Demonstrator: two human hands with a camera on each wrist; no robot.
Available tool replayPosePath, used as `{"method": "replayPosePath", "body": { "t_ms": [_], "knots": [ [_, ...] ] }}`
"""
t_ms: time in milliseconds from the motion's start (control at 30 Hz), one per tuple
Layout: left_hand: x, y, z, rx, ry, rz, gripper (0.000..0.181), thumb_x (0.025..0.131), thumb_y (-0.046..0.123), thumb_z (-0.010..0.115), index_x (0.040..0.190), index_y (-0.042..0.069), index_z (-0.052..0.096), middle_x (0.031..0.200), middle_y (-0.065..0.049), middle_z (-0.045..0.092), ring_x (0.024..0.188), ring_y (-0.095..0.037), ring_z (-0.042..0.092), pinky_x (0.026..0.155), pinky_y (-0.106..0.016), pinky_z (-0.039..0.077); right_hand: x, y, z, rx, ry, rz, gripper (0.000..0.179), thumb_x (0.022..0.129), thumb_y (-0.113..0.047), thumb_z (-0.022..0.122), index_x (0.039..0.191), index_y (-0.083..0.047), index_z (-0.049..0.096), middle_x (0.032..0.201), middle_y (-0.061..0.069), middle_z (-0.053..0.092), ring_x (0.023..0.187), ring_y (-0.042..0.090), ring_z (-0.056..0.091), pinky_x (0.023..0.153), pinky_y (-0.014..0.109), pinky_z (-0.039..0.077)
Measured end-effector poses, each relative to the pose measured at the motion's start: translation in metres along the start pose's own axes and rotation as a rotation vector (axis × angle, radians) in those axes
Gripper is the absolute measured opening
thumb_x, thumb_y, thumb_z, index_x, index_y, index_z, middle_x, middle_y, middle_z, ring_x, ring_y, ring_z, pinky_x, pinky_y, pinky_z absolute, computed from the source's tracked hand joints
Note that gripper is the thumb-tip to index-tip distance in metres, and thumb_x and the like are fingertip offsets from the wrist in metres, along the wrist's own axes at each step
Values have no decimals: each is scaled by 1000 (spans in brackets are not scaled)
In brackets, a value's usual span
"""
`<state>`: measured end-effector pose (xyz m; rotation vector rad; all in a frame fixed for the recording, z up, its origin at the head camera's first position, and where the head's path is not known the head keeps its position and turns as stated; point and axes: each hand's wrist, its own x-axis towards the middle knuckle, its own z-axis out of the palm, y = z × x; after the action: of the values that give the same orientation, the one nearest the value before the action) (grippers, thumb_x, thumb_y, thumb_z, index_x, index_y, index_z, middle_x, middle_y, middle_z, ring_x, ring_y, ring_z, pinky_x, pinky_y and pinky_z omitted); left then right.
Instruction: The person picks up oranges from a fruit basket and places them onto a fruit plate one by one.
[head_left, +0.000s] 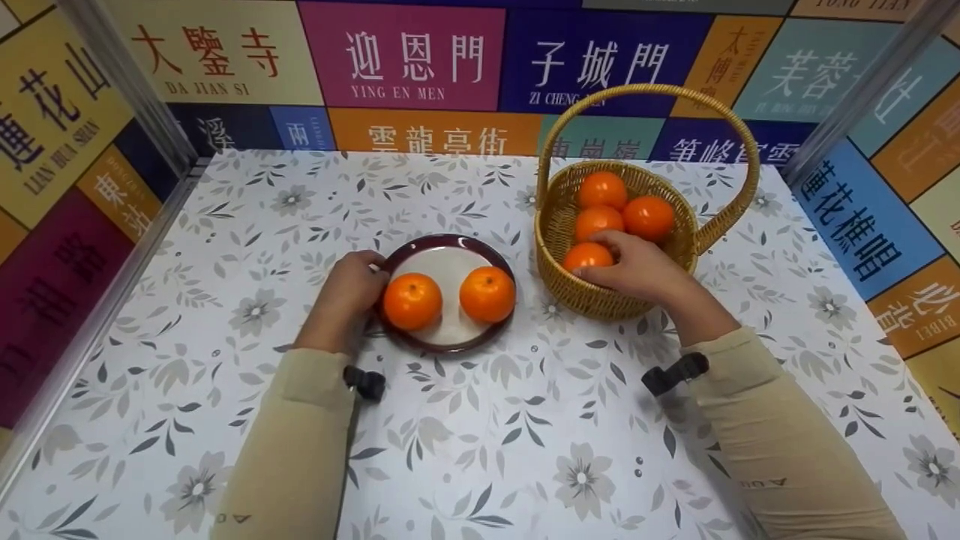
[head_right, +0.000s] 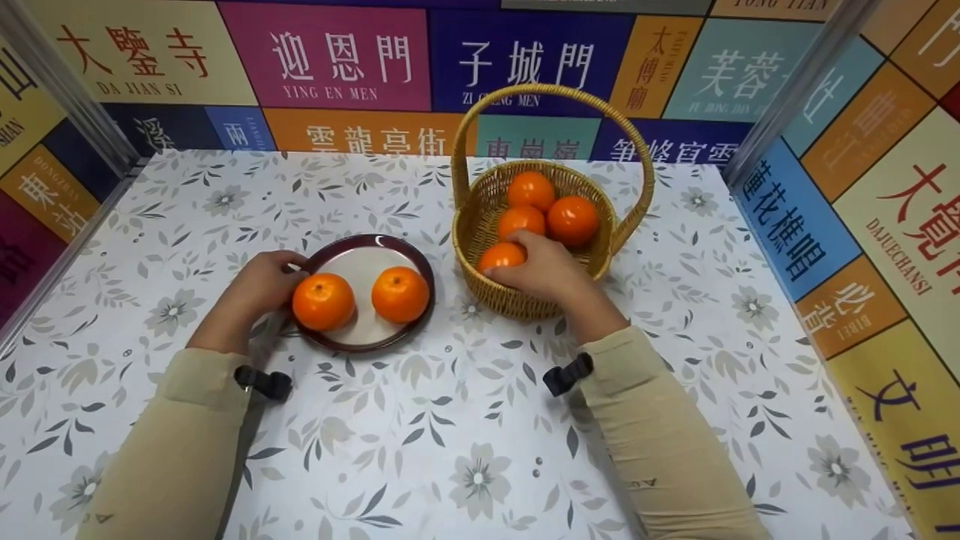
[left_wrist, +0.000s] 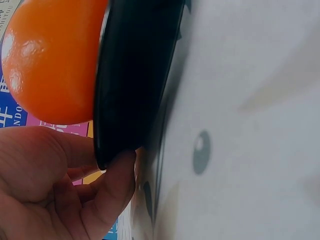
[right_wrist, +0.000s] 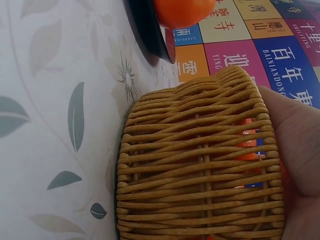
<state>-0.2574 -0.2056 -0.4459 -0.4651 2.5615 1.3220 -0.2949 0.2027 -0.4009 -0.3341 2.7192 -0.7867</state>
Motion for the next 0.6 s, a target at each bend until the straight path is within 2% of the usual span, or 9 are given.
{"method": "replayPosePath", "body": {
  "t_ms": [167,400,600],
  "knots": [
    [0,-1,0,2,4,20,29,98,9,54,124,4,67,131,-15,62,117,-32,54,105,-41,45,0,1,0,12,5,2,69,93,-48,70,151,-18,48,144,18,57,127,40,55,112,64,41],
    [-1,-3,-1,113,14,88,33,100,13,54,129,4,66,128,-17,65,112,-32,57,103,-43,47,0,2,1,-22,32,-14,67,92,-46,70,150,-17,50,140,19,60,121,39,58,106,62,45],
    [-1,-3,-2,99,-2,83,33,101,12,53,130,4,65,121,-17,65,105,-31,58,95,-40,49,-1,1,-1,-6,34,-10,67,92,-46,71,149,-18,50,139,18,60,121,39,58,106,62,45]
  ]
}}
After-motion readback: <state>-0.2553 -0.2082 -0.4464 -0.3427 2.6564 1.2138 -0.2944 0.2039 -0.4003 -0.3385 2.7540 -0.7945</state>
